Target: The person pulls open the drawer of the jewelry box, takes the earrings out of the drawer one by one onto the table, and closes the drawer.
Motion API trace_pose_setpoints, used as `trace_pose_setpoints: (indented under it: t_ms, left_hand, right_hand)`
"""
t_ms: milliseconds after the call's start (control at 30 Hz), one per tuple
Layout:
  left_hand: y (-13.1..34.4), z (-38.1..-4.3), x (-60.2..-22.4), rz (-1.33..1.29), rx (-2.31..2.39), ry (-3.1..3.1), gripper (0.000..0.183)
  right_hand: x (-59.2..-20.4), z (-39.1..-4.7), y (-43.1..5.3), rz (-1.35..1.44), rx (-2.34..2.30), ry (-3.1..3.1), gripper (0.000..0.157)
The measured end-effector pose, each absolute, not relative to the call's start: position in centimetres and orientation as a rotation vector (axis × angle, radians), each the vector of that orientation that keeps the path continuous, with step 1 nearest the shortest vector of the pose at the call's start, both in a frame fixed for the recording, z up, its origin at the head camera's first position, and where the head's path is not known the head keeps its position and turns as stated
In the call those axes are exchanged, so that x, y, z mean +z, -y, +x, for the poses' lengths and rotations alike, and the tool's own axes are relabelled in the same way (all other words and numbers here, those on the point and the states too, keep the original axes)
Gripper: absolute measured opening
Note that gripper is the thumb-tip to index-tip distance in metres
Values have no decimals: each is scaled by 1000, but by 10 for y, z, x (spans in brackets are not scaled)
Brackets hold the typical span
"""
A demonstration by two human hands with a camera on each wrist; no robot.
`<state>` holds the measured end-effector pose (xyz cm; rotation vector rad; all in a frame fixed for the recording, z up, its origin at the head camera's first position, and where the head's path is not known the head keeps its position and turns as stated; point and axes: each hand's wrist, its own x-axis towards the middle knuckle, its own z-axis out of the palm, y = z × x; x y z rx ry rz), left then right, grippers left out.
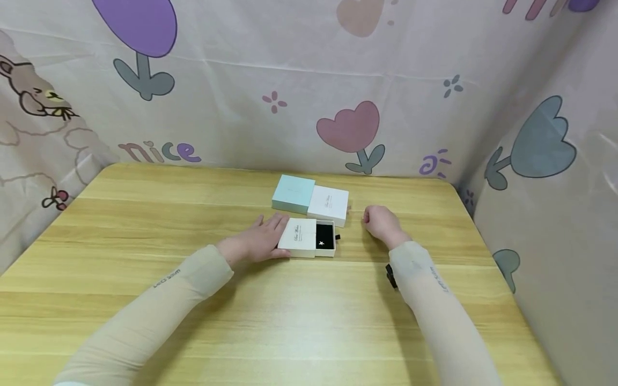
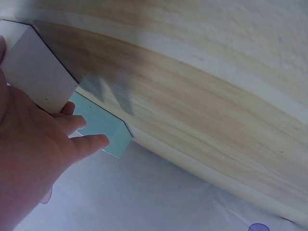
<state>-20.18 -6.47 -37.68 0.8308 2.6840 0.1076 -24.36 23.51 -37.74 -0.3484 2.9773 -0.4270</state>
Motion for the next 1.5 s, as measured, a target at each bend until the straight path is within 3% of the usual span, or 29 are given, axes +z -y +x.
trace_pose_setpoints:
  t_ms: [367, 733, 1233, 1500]
  left_hand:
    - [64, -201, -377, 833, 111, -2683, 92]
    - [64, -203, -378, 808, 94, -2679, 92]
    - [64, -204, -378, 829, 93, -2683, 92]
    - [64, -203, -377, 840, 90, -2683, 92]
  right_hand:
    - [-379, -246, -237, -325, -371, -2963, 10]
    - [-353, -240, -228, -293, -335, -2947, 17]
    - [-356, -204, -165, -913, -309, -2918, 12]
    - [-362, -199, -156, -990, -141, -2916, 11]
